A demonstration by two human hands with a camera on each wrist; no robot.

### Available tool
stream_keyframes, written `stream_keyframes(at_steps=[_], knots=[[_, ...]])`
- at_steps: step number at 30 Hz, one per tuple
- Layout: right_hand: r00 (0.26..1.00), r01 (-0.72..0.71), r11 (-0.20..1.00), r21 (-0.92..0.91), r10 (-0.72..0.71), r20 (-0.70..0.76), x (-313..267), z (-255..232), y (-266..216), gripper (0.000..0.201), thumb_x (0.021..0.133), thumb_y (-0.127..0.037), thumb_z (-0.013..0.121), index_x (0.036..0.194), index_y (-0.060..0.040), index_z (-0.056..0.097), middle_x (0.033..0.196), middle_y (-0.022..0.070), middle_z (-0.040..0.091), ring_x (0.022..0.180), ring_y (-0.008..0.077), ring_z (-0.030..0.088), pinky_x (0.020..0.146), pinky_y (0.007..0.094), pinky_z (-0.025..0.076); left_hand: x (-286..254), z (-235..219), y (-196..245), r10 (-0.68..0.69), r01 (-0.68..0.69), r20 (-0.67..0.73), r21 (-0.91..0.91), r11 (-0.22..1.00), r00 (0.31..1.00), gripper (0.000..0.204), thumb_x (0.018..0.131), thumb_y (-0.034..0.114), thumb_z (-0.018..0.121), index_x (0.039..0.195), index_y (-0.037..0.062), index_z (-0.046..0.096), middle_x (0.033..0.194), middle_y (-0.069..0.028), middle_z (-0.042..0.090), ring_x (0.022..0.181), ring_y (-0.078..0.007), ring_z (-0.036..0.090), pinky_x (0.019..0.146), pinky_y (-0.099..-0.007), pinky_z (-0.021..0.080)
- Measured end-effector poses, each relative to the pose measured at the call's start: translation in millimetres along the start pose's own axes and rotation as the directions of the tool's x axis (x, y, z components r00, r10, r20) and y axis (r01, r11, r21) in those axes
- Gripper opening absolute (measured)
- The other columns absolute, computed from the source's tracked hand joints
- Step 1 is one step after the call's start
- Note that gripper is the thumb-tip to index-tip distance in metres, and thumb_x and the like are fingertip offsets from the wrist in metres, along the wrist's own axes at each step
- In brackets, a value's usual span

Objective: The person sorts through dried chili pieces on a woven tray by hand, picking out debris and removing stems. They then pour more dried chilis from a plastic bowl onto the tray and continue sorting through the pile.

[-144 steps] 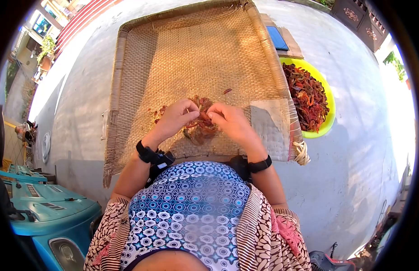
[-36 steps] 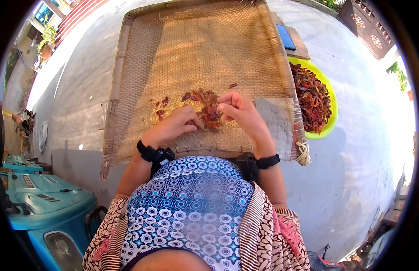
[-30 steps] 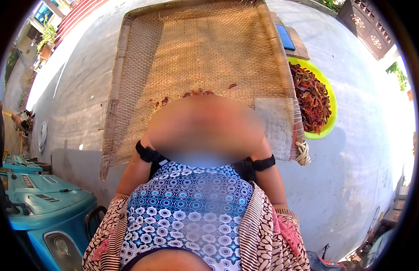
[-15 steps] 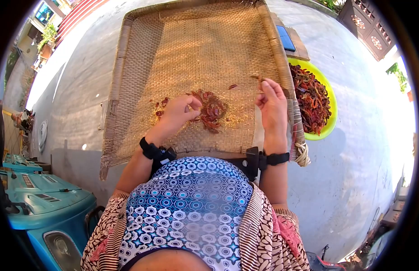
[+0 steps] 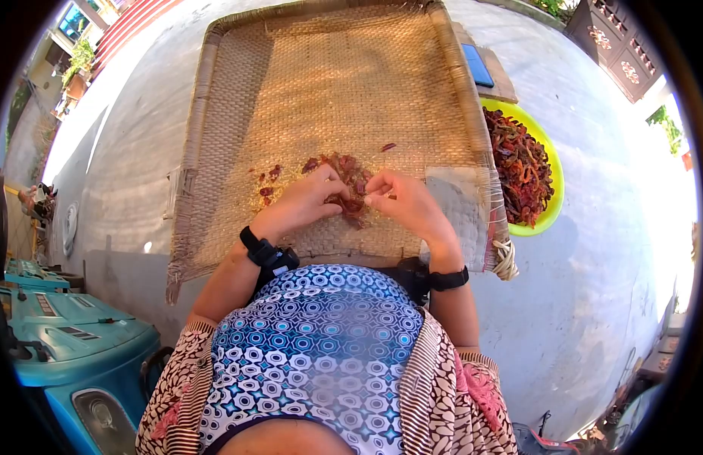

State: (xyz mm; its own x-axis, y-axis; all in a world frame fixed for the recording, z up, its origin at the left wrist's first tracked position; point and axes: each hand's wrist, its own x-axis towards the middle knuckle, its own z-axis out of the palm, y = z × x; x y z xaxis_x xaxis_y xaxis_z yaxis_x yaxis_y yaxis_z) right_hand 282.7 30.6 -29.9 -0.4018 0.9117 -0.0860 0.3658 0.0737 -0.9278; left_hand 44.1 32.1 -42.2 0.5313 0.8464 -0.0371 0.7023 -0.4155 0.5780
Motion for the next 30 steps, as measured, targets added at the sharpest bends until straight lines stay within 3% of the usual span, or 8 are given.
stream_keyframes(at_steps=[1, 4, 7, 10, 20, 23, 28, 30], knots=[[0.999, 0.044, 0.987, -0.155, -0.041, 0.026, -2.8, 5.5, -3.8, 0.03, 0.084, -0.022, 0.07, 0.105, -0.0031, 0.061, 0.092, 0.0087, 0.067, 0.079, 0.0209, 0.064, 0.071, 0.0342, 0.05, -1.0, 0.7, -0.4, 0.007, -0.007, -0.013, -0.004, 1.0, 1.0, 0.023, 0.082, 0.014, 0.07, 0.104, 0.013, 0.065, 0.102, -0.0074, 0.053, 0.094, -0.0261, 0.058, 0.08, -0.0359, 0.048], [0.991, 0.122, 0.951, -0.284, -0.104, 0.08, -8.7, 14.6, -10.1, 0.031, 0.077, -0.019, 0.074, 0.101, -0.0038, 0.062, 0.085, 0.0073, 0.064, 0.078, 0.0199, 0.062, 0.069, 0.0322, 0.048, -2.3, 3.9, -3.1, 0.038, -0.04, -0.063, -0.018, 0.999, 0.997, 0.016, 0.083, 0.013, 0.068, 0.099, 0.0112, 0.064, 0.1, -0.0082, 0.054, 0.092, -0.027, 0.059, 0.078, -0.0361, 0.049], [0.981, 0.18, 0.905, -0.385, -0.134, 0.144, -7.4, 18.3, -7.0, 0.036, 0.074, -0.023, 0.073, 0.102, -0.0061, 0.061, 0.088, 0.0112, 0.065, 0.089, 0.0287, 0.063, 0.077, 0.038, 0.049, -1.9, 9.7, -11.4, 0.052, -0.057, -0.118, -0.04, 0.998, 0.992, 0.013, 0.084, 0.012, 0.066, 0.097, 0.0095, 0.063, 0.098, -0.0089, 0.056, 0.091, -0.0279, 0.06, 0.077, -0.0361, 0.049], [0.989, 0.139, 0.886, -0.442, -0.1, 0.111, -8.5, 24.8, -5.9, 0.031, 0.076, -0.022, 0.071, 0.101, -0.0071, 0.06, 0.087, 0.0103, 0.064, 0.089, 0.0292, 0.062, 0.076, 0.0391, 0.048, -3.9, 11.0, -13.1, 0.062, -0.07, -0.166, -0.043, 0.997, 0.984, 0.013, 0.085, 0.011, 0.064, 0.098, 0.0085, 0.062, 0.097, -0.0098, 0.056, 0.092, -0.0289, 0.06, 0.077, -0.0368, 0.049], [0.996, 0.066, 0.914, -0.4, -0.033, 0.089, -2.2, 27.0, -8.8, 0.021, 0.079, -0.019, 0.065, 0.096, -0.0091, 0.059, 0.083, 0.0095, 0.063, 0.086, 0.0302, 0.061, 0.073, 0.0405, 0.046, -6.4, 11.4, -13.9, -0.133, 0.076, -0.287, -0.203, 0.976, 0.949, 0.012, 0.09, 0.009, 0.058, 0.1, 0.0038, 0.058, 0.096, -0.0141, 0.064, 0.088, -0.0331, 0.061, 0.077, -0.0389, 0.049], [0.994, 0.112, 0.903, -0.416, -0.096, 0.06, 1.3, 30.1, -1.2, 0.017, 0.08, -0.018, 0.064, 0.093, -0.0081, 0.06, 0.082, 0.01, 0.062, 0.086, 0.0305, 0.06, 0.074, 0.0404, 0.046, -7.4, 13.9, -17.9, -0.129, 0.064, -0.363, -0.187, 0.98, 0.923, 0.013, 0.092, 0.01, 0.058, 0.103, 0.0031, 0.057, 0.092, -0.012, 0.065, 0.079, -0.0271, 0.063, 0.071, -0.0357, 0.05], [0.964, 0.237, 0.927, -0.29, -0.262, -0.052, 1.2, 28.1, 3.1, 0.011, 0.081, -0.012, 0.065, 0.089, -0.0049, 0.062, 0.082, 0.0104, 0.062, 0.085, 0.0291, 0.061, 0.076, 0.0381, 0.047, -6.7, 13.6, -22.1, -0.277, 0.102, -0.328, -0.463, 0.88, 0.903, 0.014, 0.093, 0.01, 0.058, 0.105, 0.0019, 0.058, 0.088, -0.0074, 0.063, 0.07, -0.0146, 0.06, 0.061, -0.0292, 0.05], [0.981, 0.134, 0.97, -0.202, -0.158, -0.11, 0.9, 19.1, -2.2, 0.01, 0.083, -0.008, 0.066, 0.091, -0.0036, 0.061, 0.077, 0.0058, 0.059, 0.074, 0.0159, 0.056, 0.068, 0.0293, 0.044, -6.7, 14.0, -24.1, -0.294, 0.108, -0.369, -0.449, 0.887, 0.882, 0.014, 0.091, 0.01, 0.06, 0.103, 0.0019, 0.06, 0.09, -0.0091, 0.063, 0.075, -0.018, 0.06, 0.065, -0.0315, 0.05]])
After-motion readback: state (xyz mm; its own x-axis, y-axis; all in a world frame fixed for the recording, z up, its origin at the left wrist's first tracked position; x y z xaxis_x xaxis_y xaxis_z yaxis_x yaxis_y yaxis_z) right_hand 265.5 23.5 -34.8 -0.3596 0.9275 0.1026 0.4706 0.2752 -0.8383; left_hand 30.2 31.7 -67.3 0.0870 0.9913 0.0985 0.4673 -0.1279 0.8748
